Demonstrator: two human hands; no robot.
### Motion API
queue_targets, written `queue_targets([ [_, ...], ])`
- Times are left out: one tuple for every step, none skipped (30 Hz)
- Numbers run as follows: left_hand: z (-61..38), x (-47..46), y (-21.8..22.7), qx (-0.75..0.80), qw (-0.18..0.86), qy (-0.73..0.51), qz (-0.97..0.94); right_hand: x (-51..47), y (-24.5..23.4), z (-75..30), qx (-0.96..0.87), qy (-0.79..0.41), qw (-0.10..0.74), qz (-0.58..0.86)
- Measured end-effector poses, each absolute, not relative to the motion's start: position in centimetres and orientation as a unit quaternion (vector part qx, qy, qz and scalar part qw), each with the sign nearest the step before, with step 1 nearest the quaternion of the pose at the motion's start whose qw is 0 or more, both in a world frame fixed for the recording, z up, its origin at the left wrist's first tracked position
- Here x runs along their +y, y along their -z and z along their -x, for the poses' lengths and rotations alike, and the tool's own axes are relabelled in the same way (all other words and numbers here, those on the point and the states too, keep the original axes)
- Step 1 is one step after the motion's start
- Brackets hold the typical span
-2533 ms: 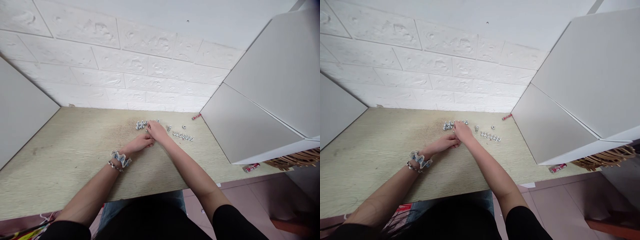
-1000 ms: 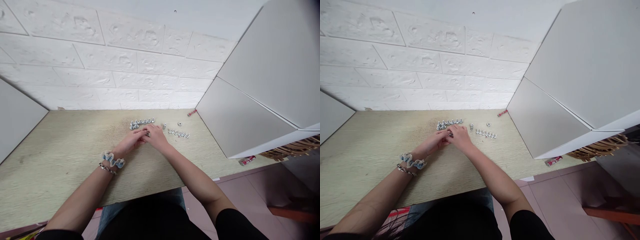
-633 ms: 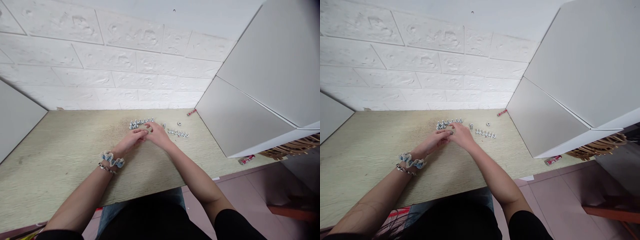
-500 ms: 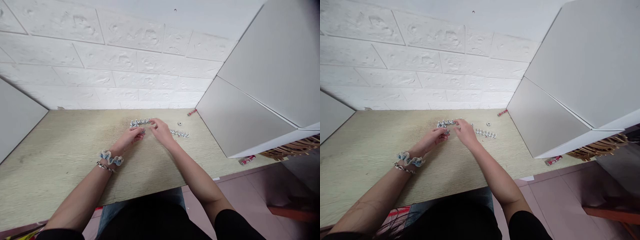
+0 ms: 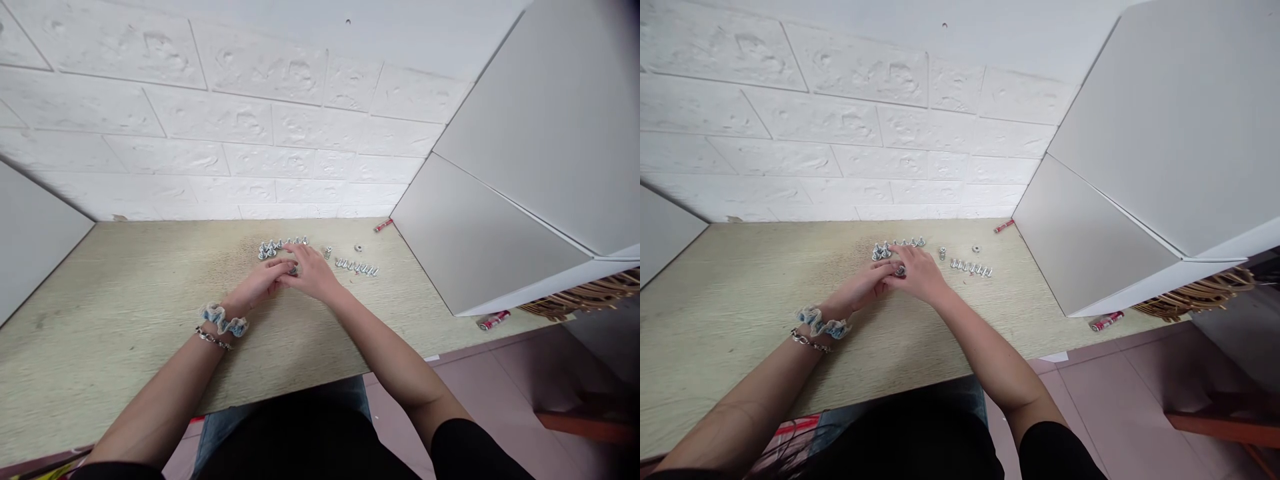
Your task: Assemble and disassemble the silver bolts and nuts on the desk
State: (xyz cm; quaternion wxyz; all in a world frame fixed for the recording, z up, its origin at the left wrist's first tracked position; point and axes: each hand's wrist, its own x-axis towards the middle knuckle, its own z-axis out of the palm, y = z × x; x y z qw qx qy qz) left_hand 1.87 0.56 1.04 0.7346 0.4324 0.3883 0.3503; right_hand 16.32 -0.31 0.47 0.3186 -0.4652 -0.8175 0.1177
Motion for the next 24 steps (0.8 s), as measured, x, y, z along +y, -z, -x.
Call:
queue_targets([
  [-1.9, 0.4, -1.1, 0.386, 0.735, -0.345, -0.438, -0.3, -0.4, -16.3, -0.814, -0.122, 0.315, 0.472],
  [-2.0, 0.3, -1.2, 0.385, 0.735, -0.341, -0.443, -0.2, -0.3, -16.3, -0.809, -0.129, 0.314, 0.479],
  [-2.0, 0.2, -1.3, 0.384, 0.732, -0.341, -0.448, -0.1, -0.3, -16.3, -0.804, -0.137, 0.316, 0.485],
  [-2.0, 0.2, -1.3, 0.382, 0.728, -0.343, -0.454, -0.1, -0.3, -16.3, -0.797, -0.147, 0.321, 0.490],
  [-1.9, 0.2, -1.3, 0.379, 0.725, -0.348, -0.458, 0.0, -0.3, -16.4, -0.790, -0.157, 0.328, 0.493],
  [-1.8, 0.3, -1.3, 0.377, 0.721, -0.354, -0.461, 0.0, -0.4, -16.5, -0.783, -0.165, 0.338, 0.495],
  [-1.7, 0.4, -1.2, 0.375, 0.718, -0.362, -0.461, 0.1, -0.5, -16.7, -0.776, -0.168, 0.350, 0.497],
  [-1.6, 0.6, -1.2, 0.375, 0.714, -0.373, -0.459, 0.2, -0.6, -16.9, -0.767, -0.165, 0.366, 0.501],
  [-1.4, 0.8, -1.2, 0.376, 0.709, -0.385, -0.455, 0.3, -0.7, -17.2, -0.757, -0.154, 0.384, 0.505],
  [-1.2, 1.0, -1.1, 0.379, 0.704, -0.398, -0.451, 0.4, -0.8, -17.5, -0.747, -0.138, 0.403, 0.510],
  [-1.1, 1.1, -1.2, 0.382, 0.699, -0.408, -0.446, 0.5, -0.9, -17.8, -0.738, -0.117, 0.420, 0.515],
  [-0.9, 1.2, -1.2, 0.386, 0.696, -0.414, -0.442, 0.6, -1.0, -18.1, -0.729, -0.096, 0.435, 0.519],
  [-0.8, 1.2, -1.3, 0.389, 0.695, -0.416, -0.439, 0.7, -1.1, -18.3, -0.722, -0.077, 0.446, 0.523],
  [-0.8, 1.2, -1.4, 0.392, 0.696, -0.415, -0.436, 0.7, -1.2, -18.5, -0.720, -0.064, 0.452, 0.523],
  [-0.7, 1.2, -1.5, 0.393, 0.697, -0.413, -0.435, 0.6, -1.3, -18.6, -0.721, -0.058, 0.453, 0.521],
  [-0.7, 1.1, -1.6, 0.393, 0.700, -0.409, -0.434, 0.5, -1.3, -18.6, -0.727, -0.056, 0.450, 0.516],
  [-0.8, 1.0, -1.6, 0.392, 0.703, -0.407, -0.433, 0.4, -1.3, -18.5, -0.737, -0.058, 0.442, 0.509],
  [-0.9, 1.0, -1.7, 0.391, 0.705, -0.405, -0.432, 0.2, -1.3, -18.3, -0.750, -0.060, 0.430, 0.499],
  [-1.0, 0.9, -1.7, 0.389, 0.708, -0.402, -0.431, 0.0, -1.3, -18.0, -0.764, -0.062, 0.417, 0.488],
  [-1.1, 0.8, -1.7, 0.387, 0.711, -0.399, -0.430, -0.2, -1.2, -17.7, -0.777, -0.064, 0.404, 0.478],
  [-1.2, 0.8, -1.6, 0.386, 0.713, -0.397, -0.430, -0.3, -1.2, -17.4, -0.789, -0.066, 0.394, 0.467],
  [-1.3, 0.7, -1.6, 0.384, 0.715, -0.396, -0.430, -0.5, -1.2, -17.1, -0.798, -0.068, 0.386, 0.458],
  [-1.4, 0.7, -1.5, 0.382, 0.717, -0.394, -0.430, -0.6, -1.1, -16.8, -0.805, -0.070, 0.379, 0.452],
  [-1.5, 0.6, -1.5, 0.378, 0.719, -0.392, -0.431, -0.7, -1.0, -16.6, -0.809, -0.072, 0.373, 0.448],
])
